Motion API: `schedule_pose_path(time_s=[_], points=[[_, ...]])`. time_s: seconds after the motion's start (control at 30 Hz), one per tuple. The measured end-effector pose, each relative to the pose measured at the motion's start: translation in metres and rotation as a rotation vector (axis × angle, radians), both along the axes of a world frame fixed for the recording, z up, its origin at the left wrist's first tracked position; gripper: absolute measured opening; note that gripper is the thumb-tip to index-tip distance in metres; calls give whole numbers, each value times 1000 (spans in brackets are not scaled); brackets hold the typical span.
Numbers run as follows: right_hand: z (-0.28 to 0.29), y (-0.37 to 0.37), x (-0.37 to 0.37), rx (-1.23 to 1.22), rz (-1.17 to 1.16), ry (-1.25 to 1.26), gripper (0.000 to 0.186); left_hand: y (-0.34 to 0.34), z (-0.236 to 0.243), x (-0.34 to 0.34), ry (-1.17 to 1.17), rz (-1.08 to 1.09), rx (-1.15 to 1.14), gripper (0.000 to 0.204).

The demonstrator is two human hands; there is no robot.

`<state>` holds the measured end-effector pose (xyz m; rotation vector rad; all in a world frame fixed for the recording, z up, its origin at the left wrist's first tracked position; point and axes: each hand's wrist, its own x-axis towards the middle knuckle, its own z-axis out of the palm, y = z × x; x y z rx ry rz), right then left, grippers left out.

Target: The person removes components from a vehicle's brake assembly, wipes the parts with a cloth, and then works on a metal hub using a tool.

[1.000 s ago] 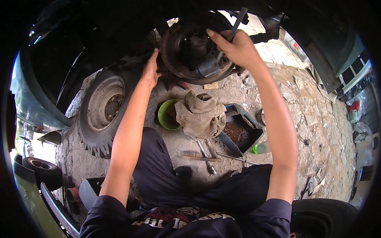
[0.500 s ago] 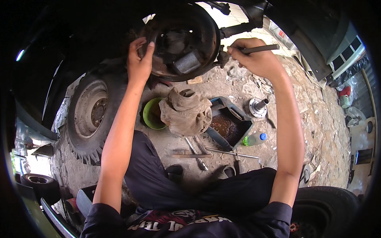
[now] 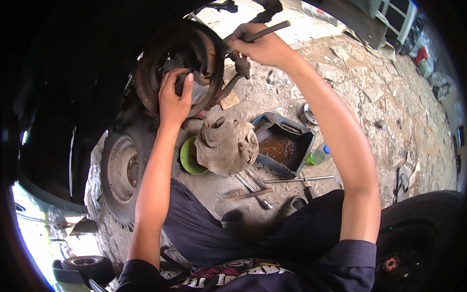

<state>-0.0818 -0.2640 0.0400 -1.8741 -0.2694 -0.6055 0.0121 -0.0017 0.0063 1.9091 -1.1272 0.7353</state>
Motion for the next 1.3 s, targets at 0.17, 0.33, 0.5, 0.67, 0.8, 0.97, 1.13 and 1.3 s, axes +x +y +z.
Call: schedule_pose_path(time_s=[0.17,0.33,0.5,0.67,0.8,0.97,1.13,1.3], points=[[-12,5,18,76,-95,-165,16,-14,-1,-9,66,31,44,33],[-26,5,15,-15,-174,-209,23,-22,-1,-13,191,55,35,31],[-43,26,-9,-163,-209,-357,20,-17,-7,-3,215,54,41,30],[-88,44,-27,-563,-262,-343,26,-21,-8,0,128,29,52,30],[-83,44,-17,-577,-275,-491,30,-22,-8,0,153,14,51,28],[-70,52,-10,-454,-241,-480,36,-20,-9,2,144,26,35,26],[-76,67,-11,-423,-270,-520,36,-22,-10,2,139,32,42,25],[-69,57,11,-372,-310,-526,30,-21,-10,2,118,43,30,24]])
